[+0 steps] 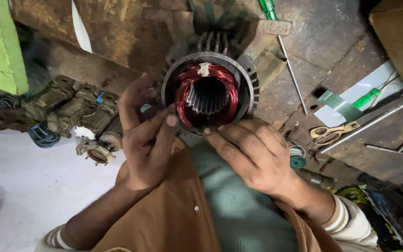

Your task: The person cuts a strip of insulating material with scissors, then works on an electric motor stator, fitting and pressing the insulation into the slots around the copper windings. They use a screwdriver to work the windings and rub a piece of sandpaper along the stator slots before seating the insulation and adjusting the wound coil by hand.

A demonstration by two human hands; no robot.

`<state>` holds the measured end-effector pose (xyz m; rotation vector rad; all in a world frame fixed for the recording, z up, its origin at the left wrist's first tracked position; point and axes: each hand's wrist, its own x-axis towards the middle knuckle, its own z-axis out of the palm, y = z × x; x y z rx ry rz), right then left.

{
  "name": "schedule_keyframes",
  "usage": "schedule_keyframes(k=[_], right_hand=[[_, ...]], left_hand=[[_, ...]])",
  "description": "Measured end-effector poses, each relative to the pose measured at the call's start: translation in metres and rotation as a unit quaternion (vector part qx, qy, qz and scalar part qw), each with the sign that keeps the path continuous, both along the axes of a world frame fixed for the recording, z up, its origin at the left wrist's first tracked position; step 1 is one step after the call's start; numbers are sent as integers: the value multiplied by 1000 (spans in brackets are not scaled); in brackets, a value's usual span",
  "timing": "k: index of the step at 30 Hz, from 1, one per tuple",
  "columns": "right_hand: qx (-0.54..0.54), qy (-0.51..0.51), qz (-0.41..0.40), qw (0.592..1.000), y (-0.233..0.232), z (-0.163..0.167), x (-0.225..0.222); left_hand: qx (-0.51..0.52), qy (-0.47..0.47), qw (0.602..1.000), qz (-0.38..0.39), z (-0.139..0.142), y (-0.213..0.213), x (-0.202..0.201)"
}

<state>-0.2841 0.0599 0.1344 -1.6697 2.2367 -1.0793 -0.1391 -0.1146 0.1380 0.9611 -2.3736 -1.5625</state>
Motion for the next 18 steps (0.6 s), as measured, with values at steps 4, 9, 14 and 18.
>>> schedule_keyframes(k=[4, 9, 14, 18], right_hand=[[6, 6, 12, 1000, -2, 3, -1], [33, 19, 18, 999, -7, 11, -1], [79, 0, 14, 997, -10, 18, -2], [97, 16, 7, 995, -8, 20, 1]], left_hand=[[-40, -20, 999, -30, -5, -2, 2], [-53, -16, 996, -68, -12, -13, 7], [-98, -32, 991, -86, -19, -14, 12], [-115, -46, 991, -59, -25, -8, 16]])
